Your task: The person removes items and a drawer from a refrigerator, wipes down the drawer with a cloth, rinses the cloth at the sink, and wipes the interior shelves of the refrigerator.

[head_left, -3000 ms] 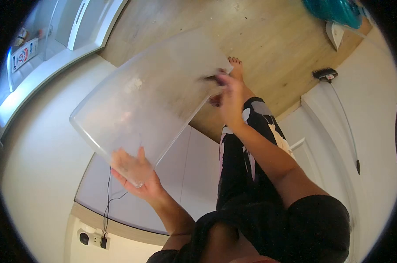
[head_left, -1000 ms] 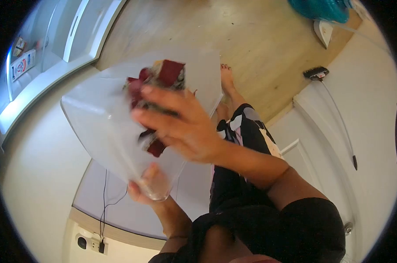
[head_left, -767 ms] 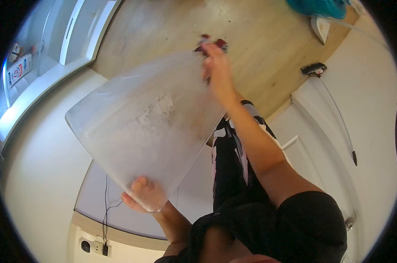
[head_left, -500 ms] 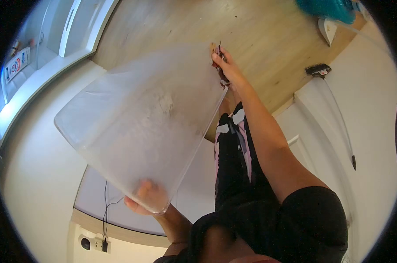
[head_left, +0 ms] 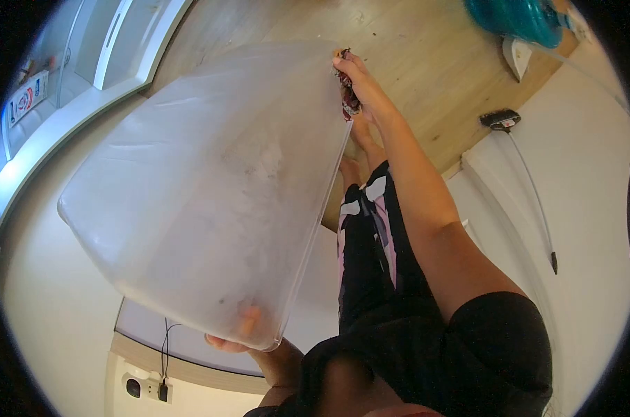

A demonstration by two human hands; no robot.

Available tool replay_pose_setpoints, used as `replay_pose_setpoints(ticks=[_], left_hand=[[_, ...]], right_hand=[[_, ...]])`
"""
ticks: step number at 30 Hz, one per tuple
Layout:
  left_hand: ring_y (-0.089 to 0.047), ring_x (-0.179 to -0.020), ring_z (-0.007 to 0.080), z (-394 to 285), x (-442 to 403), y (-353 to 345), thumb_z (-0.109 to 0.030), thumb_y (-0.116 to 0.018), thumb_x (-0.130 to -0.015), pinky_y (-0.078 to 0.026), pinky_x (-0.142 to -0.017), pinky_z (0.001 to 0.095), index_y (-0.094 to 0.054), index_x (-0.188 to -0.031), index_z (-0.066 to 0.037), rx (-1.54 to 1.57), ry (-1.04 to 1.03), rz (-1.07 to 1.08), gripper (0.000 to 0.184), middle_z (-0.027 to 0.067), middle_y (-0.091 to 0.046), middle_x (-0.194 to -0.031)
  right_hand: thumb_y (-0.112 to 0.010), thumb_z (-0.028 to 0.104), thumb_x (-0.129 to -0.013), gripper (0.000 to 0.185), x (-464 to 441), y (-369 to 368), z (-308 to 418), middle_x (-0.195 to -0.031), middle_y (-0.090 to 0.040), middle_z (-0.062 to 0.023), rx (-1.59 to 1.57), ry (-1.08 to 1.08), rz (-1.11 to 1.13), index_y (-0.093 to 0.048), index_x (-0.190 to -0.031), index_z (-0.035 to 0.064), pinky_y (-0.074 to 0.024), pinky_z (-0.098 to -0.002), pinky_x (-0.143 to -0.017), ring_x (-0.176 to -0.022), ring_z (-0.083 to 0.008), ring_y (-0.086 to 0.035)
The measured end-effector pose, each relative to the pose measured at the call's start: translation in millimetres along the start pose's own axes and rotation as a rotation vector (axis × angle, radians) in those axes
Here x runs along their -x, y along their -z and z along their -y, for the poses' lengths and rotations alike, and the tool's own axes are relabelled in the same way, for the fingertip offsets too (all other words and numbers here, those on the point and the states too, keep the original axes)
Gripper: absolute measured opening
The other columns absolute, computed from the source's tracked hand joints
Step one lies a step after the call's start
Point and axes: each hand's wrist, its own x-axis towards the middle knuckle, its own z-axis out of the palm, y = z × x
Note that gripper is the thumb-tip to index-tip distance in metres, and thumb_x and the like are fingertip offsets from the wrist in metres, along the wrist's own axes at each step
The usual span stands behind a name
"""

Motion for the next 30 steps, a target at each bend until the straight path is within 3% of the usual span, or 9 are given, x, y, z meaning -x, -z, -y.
replay_pose_setpoints(ticks=[3,7,12,16,19,21,23,26,30], left_hand=[[-0.059,-0.089,0.028,1.8,-4.3,-6.4,-0.046,-0.041,-0.084,-0.05,-0.075,0.0456,-0.057,-0.107,-0.005,0.102,0.063,0.189,0.05,0.0126,-0.061,-0.099],[-0.06,-0.088,0.0283,-0.1,-6.9,0.0,-0.046,-0.042,-0.083,-0.05,-0.073,0.045,-0.057,-0.107,-0.005,0.109,0.082,0.2,0.05,0.0129,-0.061,-0.1],[-0.06,-0.086,0.0272,4.7,-5.5,25.1,-0.046,-0.043,-0.081,-0.05,-0.07,0.0433,-0.057,-0.107,-0.004,0.245,0.193,0.216,0.052,0.0136,-0.061,-0.1],[-0.058,-0.066,0.0242,13.3,-11.2,25.1,-0.034,-0.051,-0.079,-0.046,-0.056,0.0376,-0.054,-0.11,0.004,0.121,0.154,0.226,0.05,0.0165,-0.061,-0.088],[-0.056,-0.059,0.0255,7.5,-15.1,25.2,-0.026,-0.057,-0.077,-0.044,-0.052,0.036,-0.048,-0.11,0.013,0.108,0.236,0.212,0.052,0.0226,-0.06,-0.09],[-0.058,-0.062,0.0285,-2.1,-17.6,46.7,-0.021,-0.061,-0.074,-0.045,-0.055,0.0358,-0.046,-0.11,0.016,0.175,0.311,0.243,0.054,0.0255,-0.059,-0.093],[-0.06,-0.066,0.031,-8.8,-9.2,57.5,-0.018,-0.063,-0.072,-0.047,-0.058,0.0359,-0.045,-0.111,0.016,0.219,0.335,0.277,0.054,0.0262,-0.059,-0.095],[-0.061,-0.075,0.0346,-6.7,-11.9,26.5,-0.01,-0.066,-0.062,-0.049,-0.071,0.0386,-0.044,-0.113,0.015,-0.003,0.294,0.2,0.06,0.0257,-0.059,-0.097],[-0.06,-0.089,0.0276,-6.4,-16.7,18.3,-0.011,-0.061,-0.062,-0.043,-0.081,0.035,-0.066,-0.079,0.007,-0.289,0.43,0.242,0.025,0.0192,-0.065,-0.09]], right_hand=[[-0.062,0.04,-0.077,0.054,-2.1,-4.3,-1.0,-0.088,-0.053,-0.0027,0.087,0.035,-0.037,-0.046,-0.117,0.0075,-0.0407,-0.0284,-0.065,-0.074,-0.0146,-0.05],[-0.056,0.036,-0.081,0.044,-7.7,-2.4,-10.4,-0.083,-0.052,-0.0032,0.015,0.003,-0.032,-0.049,-0.114,0.0073,-0.04,-0.028,-0.063,-0.071,-0.0135,-0.048],[-0.041,0.029,-0.089,0.037,-27.8,-10.1,-33.7,-0.093,-0.056,-0.0182,0.327,0.31,-0.36,-0.051,-0.113,0.0028,-0.0363,-0.0325,-0.088,-0.101,-0.0284,-0.049],[-0.039,0.037,-0.091,0.041,51.7,-53.0,12.8,-0.111,-0.056,-0.0152,0.457,0.736,0.013,-0.056,-0.115,0.0089,-0.0336,-0.0386,-0.094,-0.106,-0.0316,-0.048],[-0.042,0.042,-0.091,0.049,99.6,-65.5,54.7,-0.113,-0.056,-0.0117,0.583,0.832,0.378,-0.052,-0.114,-0.0002,-0.0314,-0.0317,-0.095,-0.111,-0.02,-0.046],[-0.035,0.043,-0.092,0.042,97.4,-65.6,57.4,-0.115,-0.056,-0.0113,0.583,0.811,0.535,-0.056,-0.118,0.0194,-0.0347,-0.0376,-0.093,-0.109,-0.0255,-0.048],[-0.044,0.038,-0.09,0.045,66.3,-51.1,32.2,-0.119,-0.054,-0.0113,0.279,0.01,0.637,-0.054,-0.116,0.0016,-0.0382,-0.0308,-0.09,-0.105,-0.0223,-0.052],[-0.048,0.034,-0.088,0.044,20.1,-30.4,-24.4,-0.118,-0.055,-0.0105,0.655,-0.015,0.498,-0.052,-0.117,0.0007,-0.0405,-0.0299,-0.088,-0.103,-0.0225,-0.053],[-0.045,0.022,-0.089,0.038,69.3,-72.6,10.2,-0.122,-0.05,-0.0143,0.788,0.571,0.479,-0.048,-0.122,0.002,-0.0353,-0.0287,-0.094,-0.11,-0.0256,-0.049]])
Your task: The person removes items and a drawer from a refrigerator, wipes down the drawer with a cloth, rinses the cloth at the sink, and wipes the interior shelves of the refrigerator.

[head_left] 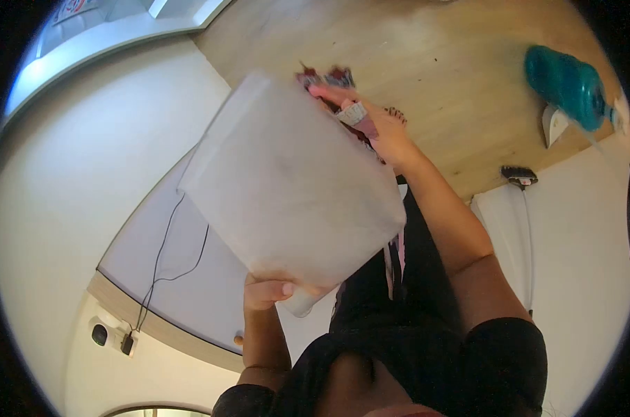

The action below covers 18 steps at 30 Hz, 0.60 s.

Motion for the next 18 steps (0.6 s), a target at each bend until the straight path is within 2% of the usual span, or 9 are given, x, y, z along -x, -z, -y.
replay_pose_setpoints(ticks=[1,3,5,7,9,11,13,16,18], left_hand=[[-0.06,-0.087,0.0251,-1.4,-0.4,-0.1,-0.012,-0.061,-0.063,-0.042,-0.08,0.0324,-0.067,-0.077,0.005,-0.09,0.09,0.009,0.023,0.0153,-0.065,-0.091],[-0.06,-0.084,0.0226,-3.8,-2.2,1.7,-0.013,-0.061,-0.063,-0.041,-0.079,0.0299,-0.068,-0.075,0.003,-0.172,0.171,0.016,0.021,0.0114,-0.066,-0.091],[-0.059,-0.084,0.022,-5.5,-2.4,4.9,-0.009,-0.059,-0.066,-0.041,-0.079,0.0292,-0.068,-0.081,0.003,-0.228,0.178,0.172,0.021,0.0098,-0.066,-0.09],[-0.059,-0.084,0.0207,-6.6,-3.0,6.4,-0.009,-0.059,-0.069,-0.041,-0.079,0.0285,-0.067,-0.083,0.003,-0.201,0.245,0.141,0.02,0.0094,-0.066,-0.09],[-0.059,-0.085,0.0194,-15.4,-9.9,5.4,-0.009,-0.059,-0.071,-0.041,-0.079,0.0278,-0.067,-0.084,0.003,-0.177,0.32,0.101,0.02,0.009,-0.066,-0.089],[-0.058,-0.085,0.0171,-30.8,-31.0,-3.0,-0.013,-0.058,-0.077,-0.041,-0.078,0.0263,-0.066,-0.086,0.003,-0.362,0.568,0.061,0.02,0.0088,-0.066,-0.089],[-0.057,-0.082,0.0148,-14.4,-48.2,14.3,-0.017,-0.06,-0.076,-0.041,-0.077,0.0265,-0.066,-0.085,0.001,-0.35,0.459,0.091,0.02,0.0054,-0.065,-0.087],[-0.055,-0.08,0.0124,8.0,-76.8,44.0,-0.021,-0.062,-0.076,-0.04,-0.076,0.0267,-0.066,-0.085,-0.002,-0.367,0.318,0.128,0.021,0.002,-0.063,-0.084],[-0.054,-0.081,0.0122,4.7,-95.2,50.1,-0.021,-0.061,-0.077,-0.04,-0.076,0.0268,-0.066,-0.085,-0.002,-0.375,0.272,0.13,0.021,0.0018,-0.063,-0.083]], right_hand=[[-0.043,0.018,-0.089,0.037,-10.2,2.9,26.1,-0.123,-0.048,-0.016,-0.022,0.015,-0.023,-0.047,-0.122,0.0019,-0.0339,-0.0284,-0.095,-0.111,-0.0273,-0.048],[-0.041,0.015,-0.088,0.036,-39.4,2.6,44.7,-0.126,-0.046,-0.0178,-0.629,0.024,0.125,-0.048,-0.12,0.0008,-0.0337,-0.0288,-0.096,-0.114,-0.0286,-0.046],[-0.04,0.015,-0.088,0.034,-47.8,-14.2,3.8,-0.12,-0.05,-0.0165,-0.35,-0.065,0.105,-0.049,-0.118,0.0014,-0.0361,-0.0294,-0.093,-0.109,-0.0258,-0.049],[-0.04,0.017,-0.089,0.032,-57.5,-29.2,-52.2,-0.104,-0.056,-0.0132,-0.131,-0.267,0.144,-0.052,-0.114,0.0027,-0.0409,-0.0297,-0.082,-0.094,-0.0208,-0.053],[-0.04,0.019,-0.089,0.031,-61.2,-25.7,-57.9,-0.095,-0.059,-0.0114,-0.184,-0.387,0.239,-0.053,-0.113,0.0034,-0.0433,-0.0294,-0.075,-0.084,-0.0186,-0.055],[-0.042,0.023,-0.089,0.031,-52.2,-12.2,-38.4,-0.081,-0.056,-0.006,-0.276,-0.541,0.061,-0.054,-0.112,0.0055,-0.0414,-0.026,-0.063,-0.069,-0.0144,-0.051],[-0.045,0.03,-0.089,0.034,-46.0,-3.5,-32.9,-0.073,-0.052,-0.0019,-0.449,-0.396,-0.11,-0.055,-0.112,0.0071,-0.0386,-0.0229,-0.053,-0.059,-0.0103,-0.047],[-0.047,0.037,-0.089,0.039,-40.1,25.2,-4.0,-0.071,-0.049,0.0009,-0.54,-0.522,-0.044,-0.055,-0.113,0.0082,-0.0366,-0.0227,-0.051,-0.057,-0.0077,-0.045],[-0.048,0.041,-0.089,0.044,-40.0,38.5,36.3,-0.072,-0.05,-0.0001,-0.347,-0.788,-0.022,-0.052,-0.115,0.0058,-0.0364,-0.022,-0.052,-0.058,-0.0072,-0.045]])
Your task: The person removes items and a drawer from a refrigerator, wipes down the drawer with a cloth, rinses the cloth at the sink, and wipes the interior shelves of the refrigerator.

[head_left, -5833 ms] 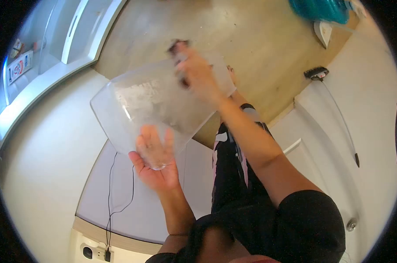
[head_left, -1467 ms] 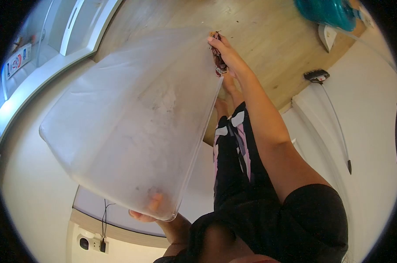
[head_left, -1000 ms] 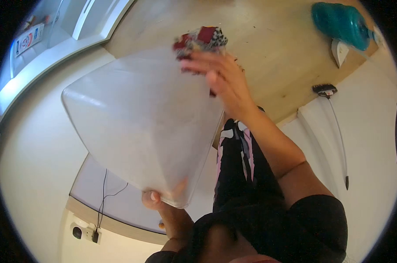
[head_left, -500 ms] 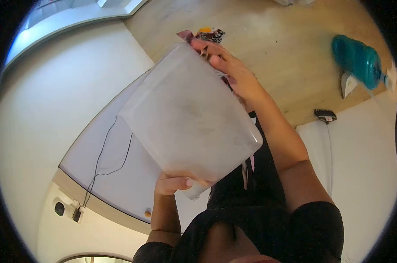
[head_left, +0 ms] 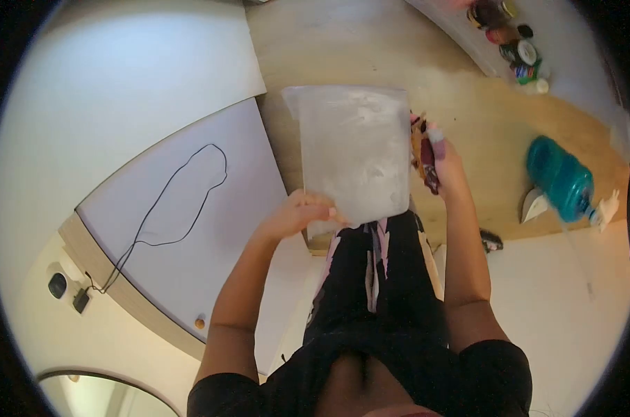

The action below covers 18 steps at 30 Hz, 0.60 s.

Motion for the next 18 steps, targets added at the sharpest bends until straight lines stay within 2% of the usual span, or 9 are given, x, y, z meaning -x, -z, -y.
replay_pose_setpoints(ticks=[3,4,6,8,12,13,14,16,18], left_hand=[[-0.053,-0.082,0.0119,-9.8,-23.0,17.6,-0.022,-0.059,-0.078,-0.039,-0.077,0.0262,-0.067,-0.079,-0.002,-0.131,0.026,-0.069,0.022,0.0023,-0.063,-0.08],[-0.053,-0.078,0.0121,-1.8,-33.5,28.6,-0.022,-0.058,-0.077,-0.04,-0.074,0.0272,-0.067,-0.077,-0.003,-0.189,-0.014,-0.079,0.021,0.0016,-0.063,-0.077],[-0.053,-0.074,0.0123,-7.8,-48.1,46.1,-0.022,-0.057,-0.077,-0.041,-0.071,0.0282,-0.067,-0.075,-0.004,-0.233,-0.069,-0.101,0.02,0.0009,-0.062,-0.074],[-0.052,-0.063,0.0136,-21.4,-56.1,61.1,-0.024,-0.057,-0.075,-0.042,-0.061,0.0314,-0.066,-0.073,-0.007,-0.491,0.027,-0.08,0.019,0.0018,-0.06,-0.066],[-0.052,-0.055,0.0187,-35.0,-73.4,93.8,-0.028,-0.057,-0.073,-0.041,-0.054,0.0349,-0.065,-0.071,-0.009,-0.747,-0.072,-0.209,0.02,0.0072,-0.058,-0.062],[-0.053,-0.057,0.0228,-41.4,-74.4,105.4,-0.03,-0.057,-0.073,-0.041,-0.055,0.0366,-0.064,-0.071,-0.009,-0.849,-0.115,-0.256,0.022,0.0103,-0.057,-0.063],[-0.055,-0.059,0.0269,-46.4,-76.1,117.2,-0.031,-0.057,-0.073,-0.042,-0.056,0.0383,-0.063,-0.071,-0.009,-0.95,-0.158,-0.302,0.023,0.0135,-0.057,-0.064],[-0.055,-0.061,0.0303,-50.6,-89.5,146.2,-0.032,-0.057,-0.073,-0.042,-0.057,0.0403,-0.062,-0.071,-0.008,-1.057,-0.205,-0.283,0.024,0.0146,-0.058,-0.067],[-0.056,-0.064,0.0338,-57.7,-97.5,169.7,-0.033,-0.057,-0.073,-0.042,-0.058,0.0424,-0.062,-0.072,-0.008,-1.155,-0.247,-0.258,0.025,0.0157,-0.058,-0.069]], right_hand=[[-0.053,0.034,-0.088,0.045,-2.9,-12.3,0.1,-0.078,-0.053,-0.0023,0.188,0.041,0.028,-0.048,-0.119,0.0023,-0.0401,-0.0224,-0.059,-0.064,-0.0086,-0.048],[-0.053,0.034,-0.088,0.045,-13.8,-15.8,-3.1,-0.078,-0.053,-0.0023,0.201,0.059,0.03,-0.048,-0.119,0.0023,-0.0401,-0.0224,-0.059,-0.064,-0.0086,-0.048],[-0.059,0.027,-0.085,0.049,-40.1,-25.5,-15.5,-0.084,-0.056,-0.0052,0.356,0.311,0.059,-0.043,-0.121,-0.0011,-0.0435,-0.0249,-0.064,-0.068,-0.0115,-0.051],[-0.062,0.02,-0.082,0.056,-61.9,-26.1,-31.0,-0.09,-0.057,-0.008,0.414,0.266,0.08,-0.037,-0.127,-0.0016,-0.0447,-0.0265,-0.07,-0.073,-0.0142,-0.053],[-0.065,0.016,-0.079,0.079,-87.1,-41.7,-50.1,-0.088,-0.057,-0.0102,0.318,0.25,-0.026,-0.014,-0.137,0.0024,-0.0456,-0.0278,-0.067,-0.074,-0.0152,-0.054],[-0.066,0.015,-0.077,0.087,-90.5,-47.2,-48.6,-0.087,-0.057,-0.0105,0.284,0.212,-0.035,-0.006,-0.139,0.0043,-0.0459,-0.0282,-0.065,-0.072,-0.0154,-0.055],[-0.066,0.015,-0.077,0.087,-97.5,-52.5,-50.2,-0.087,-0.057,-0.0105,0.29,0.219,-0.039,-0.006,-0.139,0.0043,-0.0459,-0.0282,-0.065,-0.072,-0.0154,-0.055],[-0.063,0.007,-0.079,0.094,-114.7,-62.5,-51.3,-0.072,-0.054,-0.0054,0.276,0.322,-0.069,0.007,-0.141,0.0155,-0.0418,-0.0255,-0.048,-0.057,-0.0117,-0.05],[-0.064,0.009,-0.078,0.093,-119.6,-71.7,-37.4,-0.071,-0.055,-0.0065,0.352,0.243,-0.047,0.003,-0.141,0.0124,-0.0426,-0.0261,-0.049,-0.057,-0.0134,-0.052]])
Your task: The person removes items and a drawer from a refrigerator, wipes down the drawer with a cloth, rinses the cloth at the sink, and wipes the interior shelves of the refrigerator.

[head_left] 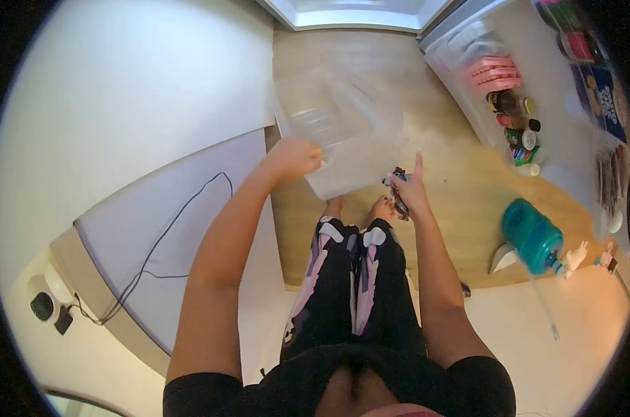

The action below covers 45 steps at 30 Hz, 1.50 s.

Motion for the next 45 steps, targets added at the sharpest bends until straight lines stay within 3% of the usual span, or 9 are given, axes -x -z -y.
replay_pose_setpoints(ticks=[9,17,20,23,25,29,37,40,45], left_hand=[[-0.057,-0.068,0.0365,40.6,-20.8,44.1,-0.029,-0.06,-0.072,-0.044,-0.061,0.046,-0.061,-0.073,-0.006,-0.182,-0.151,0.077,0.023,0.0173,-0.059,-0.071],[-0.061,-0.075,0.0335,60.9,1.0,40.8,-0.017,-0.056,-0.074,-0.049,-0.067,0.0437,-0.064,-0.079,-0.007,-0.342,0.079,0.155,0.014,0.0156,-0.063,-0.078],[-0.062,-0.077,0.0324,86.2,6.6,7.8,-0.015,-0.057,-0.073,-0.05,-0.069,0.0416,-0.065,-0.078,-0.006,-0.393,0.181,0.196,0.013,0.0153,-0.064,-0.08],[-0.061,-0.075,0.0346,127.7,9.2,-42.7,-0.009,-0.056,-0.07,-0.05,-0.068,0.0441,-0.064,-0.076,-0.003,-0.296,0.182,0.114,0.012,0.0186,-0.062,-0.08],[-0.062,-0.076,0.0329,133.2,10.2,-57.5,-0.009,-0.057,-0.07,-0.05,-0.068,0.0425,-0.065,-0.075,-0.004,-0.319,0.196,0.118,0.011,0.0169,-0.063,-0.081],[-0.063,-0.076,0.0312,151.4,11.1,-91.3,-0.008,-0.056,-0.071,-0.051,-0.069,0.0406,-0.065,-0.075,-0.004,-0.335,0.235,0.061,0.011,0.0156,-0.064,-0.081],[-0.061,-0.081,0.0277,205.4,13.5,-157.7,-0.013,-0.054,-0.074,-0.05,-0.07,0.0383,-0.065,-0.076,-0.006,-0.436,0.306,0.015,0.014,0.0124,-0.064,-0.081],[-0.061,-0.081,0.0268,234.2,-0.1,-178.4,-0.014,-0.056,-0.073,-0.049,-0.071,0.0379,-0.065,-0.079,-0.007,-0.551,0.274,0.032,0.013,0.0108,-0.063,-0.083],[-0.059,-0.084,0.0251,265.8,-15.6,-233.4,-0.011,-0.053,-0.075,-0.047,-0.073,0.0362,-0.065,-0.079,-0.009,-0.652,0.259,0.093,0.013,0.0093,-0.063,-0.085]], right_hand=[[-0.065,0.007,-0.077,0.092,-11.6,-61.2,34.1,-0.066,-0.052,-0.004,-0.038,-0.104,0.089,0.0,-0.142,0.0152,-0.039,-0.0249,-0.044,-0.052,-0.0113,-0.048],[-0.064,0.01,-0.076,0.09,-27.4,-102.4,0.2,-0.074,-0.056,-0.0081,0.046,-0.077,0.147,-0.002,-0.141,0.0091,-0.0454,-0.0304,-0.05,-0.052,-0.0166,-0.051],[-0.064,0.009,-0.073,0.08,-31.6,-105.6,-12.5,-0.081,-0.056,-0.011,0.104,-0.025,0.165,-0.017,-0.138,0.0029,-0.0475,-0.0309,-0.056,-0.061,-0.0181,-0.055],[-0.063,0.006,-0.069,0.07,-40.1,-96.5,-43.6,-0.087,-0.057,-0.0136,0.426,0.215,-0.174,-0.029,-0.13,-0.0026,-0.0482,-0.0329,-0.063,-0.072,-0.0209,-0.058],[-0.063,0.009,-0.069,0.051,-30.4,-79.2,-12.2,-0.089,-0.058,-0.0161,0.077,-0.281,-0.052,-0.044,-0.114,-0.0061,-0.0474,-0.0343,-0.071,-0.079,-0.0243,-0.058],[-0.061,0.022,-0.076,0.032,-49.7,-50.1,-72.2,-0.078,-0.059,-0.0157,0.235,-0.188,0.069,-0.057,-0.092,-0.0053,-0.0464,-0.0351,-0.067,-0.071,-0.0237,-0.059],[-0.058,0.028,-0.084,0.035,-102.6,-119.6,-76.2,-0.068,-0.055,-0.0058,0.218,-0.171,0.303,-0.052,-0.102,-0.0018,-0.042,-0.0281,-0.05,-0.055,-0.0142,-0.053],[-0.058,0.029,-0.084,0.035,-119.4,-144.3,-83.1,-0.067,-0.055,-0.0054,0.2,-0.039,0.287,-0.052,-0.103,-0.0009,-0.0419,-0.0275,-0.052,-0.058,-0.0132,-0.053],[-0.058,0.031,-0.084,0.034,-108.0,-88.9,-141.5,-0.072,-0.058,-0.0066,0.258,-0.187,0.276,-0.055,-0.1,0.0012,-0.0433,-0.0263,-0.057,-0.064,-0.0129,-0.054]])
